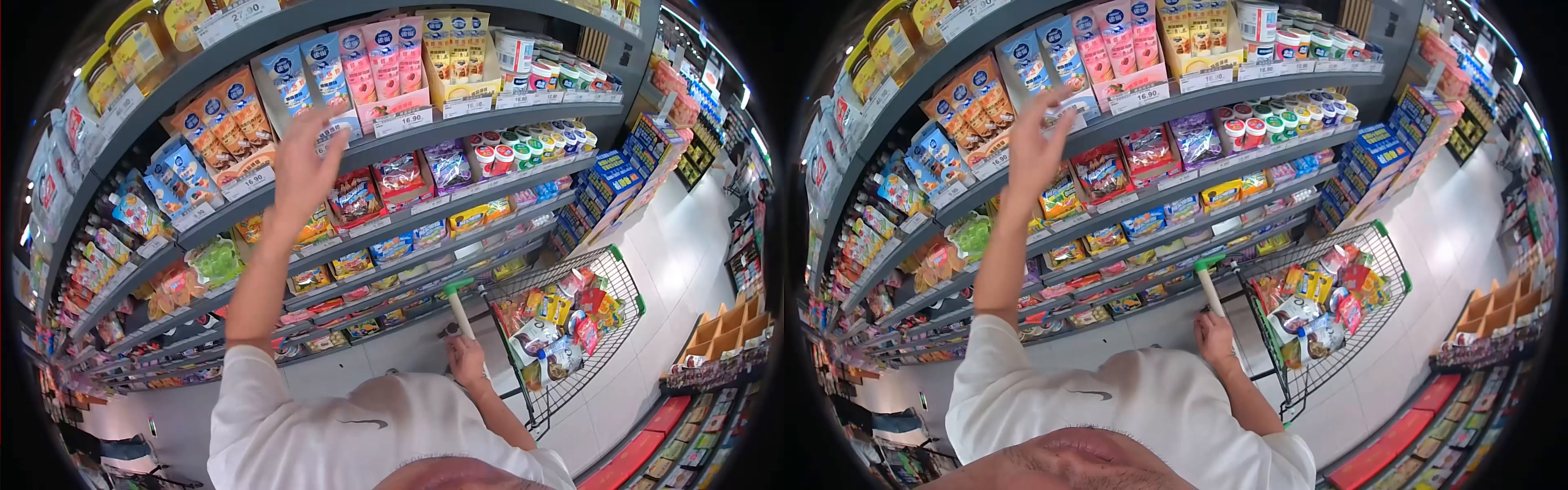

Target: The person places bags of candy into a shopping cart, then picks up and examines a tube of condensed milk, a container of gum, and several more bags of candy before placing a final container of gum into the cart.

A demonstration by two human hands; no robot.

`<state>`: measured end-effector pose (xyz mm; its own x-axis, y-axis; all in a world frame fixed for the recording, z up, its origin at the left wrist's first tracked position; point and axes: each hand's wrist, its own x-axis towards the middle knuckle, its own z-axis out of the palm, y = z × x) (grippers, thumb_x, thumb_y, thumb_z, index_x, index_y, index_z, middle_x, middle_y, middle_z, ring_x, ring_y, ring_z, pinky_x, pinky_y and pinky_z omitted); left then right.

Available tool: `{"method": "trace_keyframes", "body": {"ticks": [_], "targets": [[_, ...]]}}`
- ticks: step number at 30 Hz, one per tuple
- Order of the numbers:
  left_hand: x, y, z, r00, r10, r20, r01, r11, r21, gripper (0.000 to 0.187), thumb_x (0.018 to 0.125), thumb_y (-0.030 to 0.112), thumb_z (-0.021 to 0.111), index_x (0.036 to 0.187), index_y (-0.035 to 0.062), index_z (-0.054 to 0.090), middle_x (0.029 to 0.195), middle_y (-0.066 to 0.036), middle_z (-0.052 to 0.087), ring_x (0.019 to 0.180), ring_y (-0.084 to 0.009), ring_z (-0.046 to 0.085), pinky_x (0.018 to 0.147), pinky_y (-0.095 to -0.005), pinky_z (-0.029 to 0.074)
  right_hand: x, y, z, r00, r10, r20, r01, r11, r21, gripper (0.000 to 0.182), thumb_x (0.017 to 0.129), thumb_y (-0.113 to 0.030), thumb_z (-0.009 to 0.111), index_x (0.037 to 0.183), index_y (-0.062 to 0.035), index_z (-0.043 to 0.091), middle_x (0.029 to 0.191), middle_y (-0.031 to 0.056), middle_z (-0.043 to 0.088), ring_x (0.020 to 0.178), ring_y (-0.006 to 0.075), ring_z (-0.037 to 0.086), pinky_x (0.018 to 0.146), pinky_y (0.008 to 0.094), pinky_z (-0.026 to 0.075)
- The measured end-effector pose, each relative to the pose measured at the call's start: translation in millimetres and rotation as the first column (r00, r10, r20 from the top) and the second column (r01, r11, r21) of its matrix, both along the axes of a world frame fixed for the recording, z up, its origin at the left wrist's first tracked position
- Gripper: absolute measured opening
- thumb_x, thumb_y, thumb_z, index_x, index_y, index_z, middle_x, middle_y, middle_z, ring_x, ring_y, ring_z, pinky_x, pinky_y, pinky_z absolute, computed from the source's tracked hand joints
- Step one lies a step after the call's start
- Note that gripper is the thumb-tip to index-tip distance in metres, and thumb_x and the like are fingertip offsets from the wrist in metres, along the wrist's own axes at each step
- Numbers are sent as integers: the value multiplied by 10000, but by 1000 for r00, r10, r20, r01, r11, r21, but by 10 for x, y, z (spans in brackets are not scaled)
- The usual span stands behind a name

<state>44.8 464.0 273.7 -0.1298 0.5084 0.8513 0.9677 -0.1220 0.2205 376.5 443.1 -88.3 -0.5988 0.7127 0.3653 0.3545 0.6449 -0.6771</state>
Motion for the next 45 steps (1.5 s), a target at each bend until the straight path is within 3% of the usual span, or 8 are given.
{"method": "trace_keyframes", "body": {"ticks": [5, 11, 18, 22, 23, 26, 36, 45], "targets": [[-437, 373, 467, 859, 303, -413, -214, 945, 247, 327, 904, 225, 630, 1199, 83, 624, 1112, -123, 643, 1059, -321, 557, 915, -421, 404, -3, -16, 5, 1000, -26, -9, 26, 1000, -8, 118, 824, -60, 616, 929, -93, 658, 827, 108, 629, 743, 354, 584, 691, 442, 464], [-510, 535, 673, 653, 587, -478, -676, 737, -17, 364, 916, 301, 574, 1207, 89, 632, 1139, -146, 651, 1075, -357, 578, 932, -544, 367, 25, 16, -51, 999, 20, -40, -20, 1000, 7, 101, 808, -50, 626, 900, -82, 653, 803, 107, 620, 743, 339, 589, 687, 430, 463], [-499, 562, 795, 659, 597, -458, -687, 726, -42, 351, 930, 333, 539, 1192, 129, 653, 1127, -155, 664, 1110, -396, 566, 1008, -580, 319, 46, -2, 26, 999, 29, -18, -28, 999, 42, 82, 796, -53, 635, 874, -81, 641, 760, 89, 600, 741, 314, 598, 683, 417, 460], [-626, 594, 698, 687, 543, -484, -527, 830, 184, 303, 937, 338, 550, 1124, 131, 668, 1077, -152, 670, 1051, -400, 567, 965, -580, 326, 43, -13, 52, 998, 43, 44, -46, 996, 80, 90, 805, -75, 633, 890, -99, 653, 782, 56, 612, 767, 278, 606, 702, 395, 454], [-525, 581, 688, 800, 531, -279, -552, 834, 4, 265, 922, 341, 591, 1096, 156, 669, 1034, -125, 677, 1010, -368, 561, 944, -545, 325, 47, -15, 53, 997, 48, 60, -53, 995, 89, 87, 808, -82, 633, 891, -100, 654, 785, 53, 614, 774, 272, 609, 710, 390, 453], [-528, 552, 640, 854, 394, -340, -316, 912, 262, 231, 889, 328, 653, 1058, 174, 685, 981, -74, 686, 953, -301, 561, 914, -495, 327, 26, -26, 41, 998, 53, 19, -55, 991, 118, 52, 797, -91, 639, 849, -87, 633, 743, 82, 596, 727, 303, 593, 674, 416, 450], [-462, 491, 655, 981, -66, -182, 119, 947, 299, 160, 785, 125, 755, 925, 63, 710, 896, -66, 690, 868, -222, 610, 776, -343, 456, 0, -37, 51, 998, 38, 45, -42, 994, 100, 92, 799, -88, 634, 888, -106, 651, 776, 70, 609, 741, 293, 602, 690, 409, 446], [-178, 139, 795, 939, -10, -343, 174, 877, 448, 193, 752, 18, 770, 929, 31, 695, 912, -81, 700, 847, -215, 635, 812, -321, 458, -18, -33, 44, 996, 42, 81, -45, 998, 35, 114, 826, -86, 625, 937, -104, 646, 790, 64, 612, 759, 279, 609, 710, 395, 453]]}}
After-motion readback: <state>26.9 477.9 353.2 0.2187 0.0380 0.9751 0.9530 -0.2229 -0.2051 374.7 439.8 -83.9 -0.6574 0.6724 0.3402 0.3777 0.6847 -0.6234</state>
